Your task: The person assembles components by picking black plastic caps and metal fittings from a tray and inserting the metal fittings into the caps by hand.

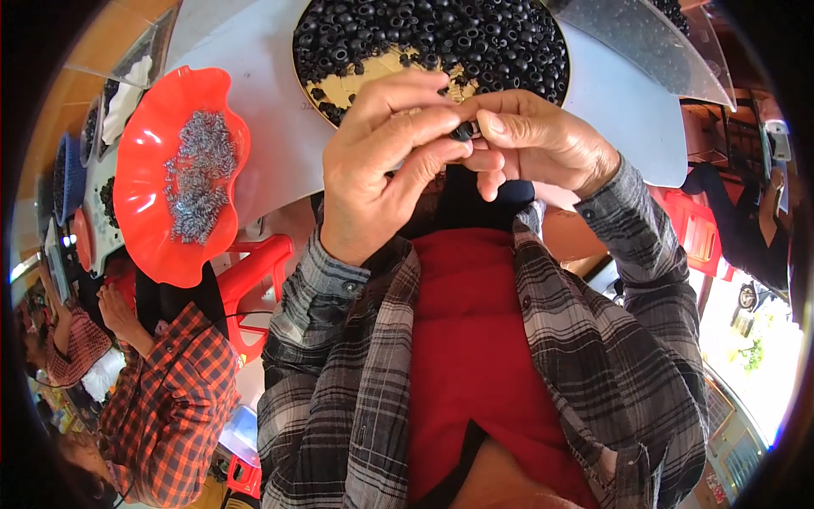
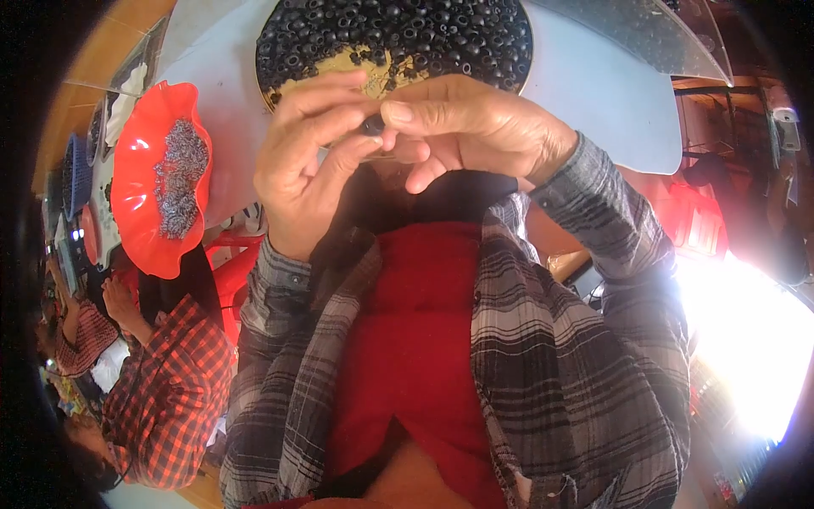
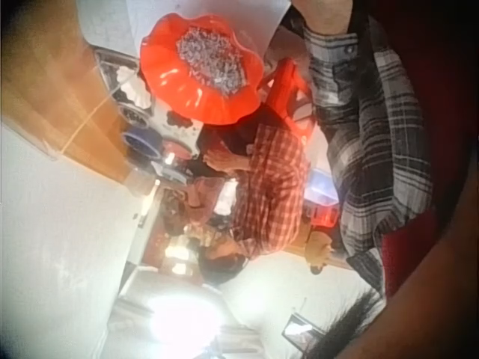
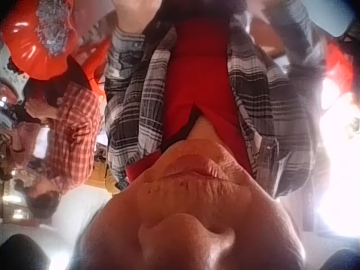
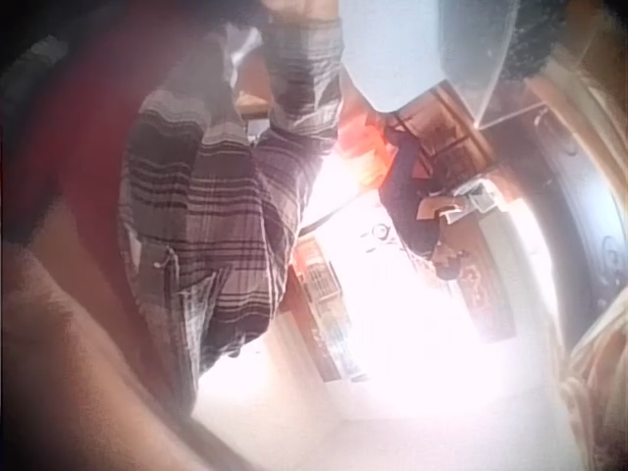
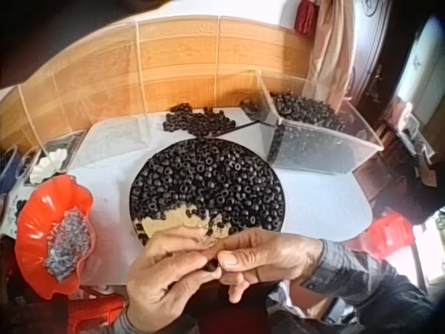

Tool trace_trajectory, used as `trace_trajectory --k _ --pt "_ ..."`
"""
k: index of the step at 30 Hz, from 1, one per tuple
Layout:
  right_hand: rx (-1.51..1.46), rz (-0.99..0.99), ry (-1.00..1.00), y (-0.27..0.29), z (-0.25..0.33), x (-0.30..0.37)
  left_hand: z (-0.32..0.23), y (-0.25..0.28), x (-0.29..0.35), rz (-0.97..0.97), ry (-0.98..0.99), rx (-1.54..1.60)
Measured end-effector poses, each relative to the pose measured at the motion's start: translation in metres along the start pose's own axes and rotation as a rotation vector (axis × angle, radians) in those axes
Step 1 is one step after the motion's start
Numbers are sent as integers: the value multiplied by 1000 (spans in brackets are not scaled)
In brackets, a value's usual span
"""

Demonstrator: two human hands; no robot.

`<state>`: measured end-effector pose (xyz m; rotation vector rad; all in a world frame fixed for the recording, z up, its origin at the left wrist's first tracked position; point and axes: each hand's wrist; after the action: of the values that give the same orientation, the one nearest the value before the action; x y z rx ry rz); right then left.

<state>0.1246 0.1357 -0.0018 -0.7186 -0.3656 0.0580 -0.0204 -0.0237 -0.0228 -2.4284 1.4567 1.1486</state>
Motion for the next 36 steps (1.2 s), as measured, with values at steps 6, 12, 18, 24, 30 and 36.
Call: trace_trajectory --k 6,12,18,24,30,36 --pt "24 -64 100 -13 -1 5 -5 -5 -6 27 -59 13" --pt "181 -160 130 -13 3 21 -3 -12 -5 82 -27 2" --pt "964 -572 488 -16 74 65 -12 5 4 31 127 -86" --pt "1438 -1114 683 53 163 116 -16 25 17 -100 311 54" --pt "1585 -1030 739 52 139 97 -11 33 25 -149 352 114" --pt "1901 -376 640 18 47 22 -13 29 32 -130 389 123"
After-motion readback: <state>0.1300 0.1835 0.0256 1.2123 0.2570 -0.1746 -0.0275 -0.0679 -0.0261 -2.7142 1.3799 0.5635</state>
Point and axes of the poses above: each hand's wrist, its own x-axis away from the middle knuckle, its own y-axis out of the back of the hand, z = x × y, and after that the axes turned 4 degrees about z, right-handed
